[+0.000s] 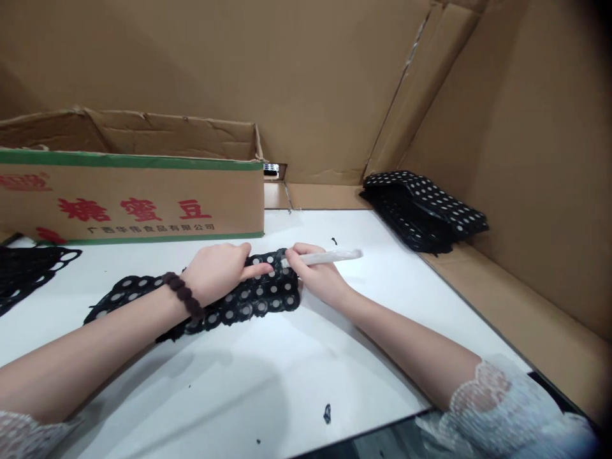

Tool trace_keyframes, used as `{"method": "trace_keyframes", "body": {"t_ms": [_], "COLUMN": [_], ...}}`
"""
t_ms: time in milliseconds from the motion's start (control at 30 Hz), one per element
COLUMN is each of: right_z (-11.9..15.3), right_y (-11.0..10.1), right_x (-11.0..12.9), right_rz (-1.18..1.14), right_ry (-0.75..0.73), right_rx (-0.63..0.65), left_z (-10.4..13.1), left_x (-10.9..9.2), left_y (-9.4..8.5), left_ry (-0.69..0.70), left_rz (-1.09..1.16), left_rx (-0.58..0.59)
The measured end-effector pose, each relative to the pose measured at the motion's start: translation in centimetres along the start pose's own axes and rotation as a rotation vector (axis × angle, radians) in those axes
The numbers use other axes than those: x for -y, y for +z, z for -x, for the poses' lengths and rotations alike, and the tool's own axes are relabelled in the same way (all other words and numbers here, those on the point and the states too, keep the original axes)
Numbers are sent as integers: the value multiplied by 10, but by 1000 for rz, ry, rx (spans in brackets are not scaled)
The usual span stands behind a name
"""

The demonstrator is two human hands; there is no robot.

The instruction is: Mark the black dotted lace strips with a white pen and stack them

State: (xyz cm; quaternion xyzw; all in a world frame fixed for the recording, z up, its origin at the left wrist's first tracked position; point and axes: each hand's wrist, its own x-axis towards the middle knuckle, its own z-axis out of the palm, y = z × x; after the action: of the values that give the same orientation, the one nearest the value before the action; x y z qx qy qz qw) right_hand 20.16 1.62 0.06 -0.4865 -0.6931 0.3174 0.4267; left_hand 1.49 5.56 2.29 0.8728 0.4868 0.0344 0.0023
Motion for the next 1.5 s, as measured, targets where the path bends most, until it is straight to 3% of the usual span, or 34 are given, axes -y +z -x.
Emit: {"method": "trace_keyframes", "body": {"t_ms": [133, 300, 433, 667, 833, 1067, 1333, 1500], "right_z": [1, 3, 2, 2, 6, 5, 7, 1], "right_y": [1, 1, 1, 5, 4, 1, 6, 12], "right_x": [2, 5, 2, 3, 6, 7, 4, -1], "right_rz": [-29, -82, -174, -352, -229, -131, -139, 120], "right_ry": [4, -18, 15, 103, 62, 40, 49, -186], "right_rx": [-4, -46, -89, -82, -48, -38, 15, -41], "left_z": [1, 1, 1, 4, 6, 7, 7, 10], "left_x": [1, -10, -13, -16, -19, -18, -22, -28], "left_y": [2, 8, 8, 5, 7, 9, 8, 4], "left_ry": [57, 234, 232, 186, 138, 79, 38, 45], "left_rz": [-60, 396, 639, 792, 936, 1236, 1193, 974], "left_rx": [-47, -62, -15, 29, 47, 161, 143, 44]}}
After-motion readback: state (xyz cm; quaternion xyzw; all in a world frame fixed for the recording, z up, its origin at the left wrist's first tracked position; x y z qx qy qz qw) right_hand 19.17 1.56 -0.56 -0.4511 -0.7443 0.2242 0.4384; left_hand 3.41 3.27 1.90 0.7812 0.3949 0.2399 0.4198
